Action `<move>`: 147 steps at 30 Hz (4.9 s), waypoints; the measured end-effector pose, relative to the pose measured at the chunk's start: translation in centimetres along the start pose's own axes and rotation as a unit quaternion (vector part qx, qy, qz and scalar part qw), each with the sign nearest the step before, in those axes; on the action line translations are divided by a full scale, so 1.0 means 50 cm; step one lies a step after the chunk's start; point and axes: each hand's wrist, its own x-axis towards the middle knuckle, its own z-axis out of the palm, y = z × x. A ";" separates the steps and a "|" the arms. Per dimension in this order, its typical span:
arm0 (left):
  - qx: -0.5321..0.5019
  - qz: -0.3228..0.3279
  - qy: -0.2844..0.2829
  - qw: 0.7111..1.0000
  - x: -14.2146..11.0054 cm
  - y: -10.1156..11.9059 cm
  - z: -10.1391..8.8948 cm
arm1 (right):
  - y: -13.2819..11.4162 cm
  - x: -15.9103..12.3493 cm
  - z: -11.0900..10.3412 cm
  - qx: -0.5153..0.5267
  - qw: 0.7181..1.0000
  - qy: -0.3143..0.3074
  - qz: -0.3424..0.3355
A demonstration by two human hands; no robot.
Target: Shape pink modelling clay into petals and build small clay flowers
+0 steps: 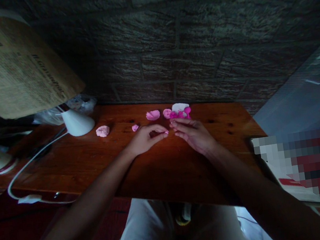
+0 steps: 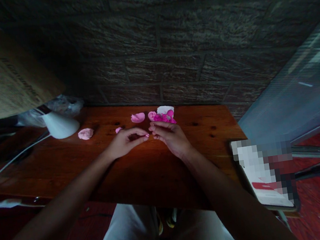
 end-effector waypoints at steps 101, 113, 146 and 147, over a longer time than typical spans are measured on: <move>-0.110 -0.045 0.066 0.991 0.001 0.018 0.010 | 0.016 -0.001 -0.004 -0.234 0.966 -0.065 -0.090; -0.132 -0.064 0.088 0.985 0.004 0.022 0.006 | 0.018 0.001 -0.001 -0.208 0.974 -0.038 -0.076; -0.252 -0.200 0.111 0.940 0.006 0.011 -0.002 | 0.022 0.002 0.002 -0.265 0.960 -0.014 -0.092; -0.240 -0.195 0.112 0.944 0.006 0.011 -0.002 | 0.022 0.001 0.002 -0.267 0.959 -0.015 -0.092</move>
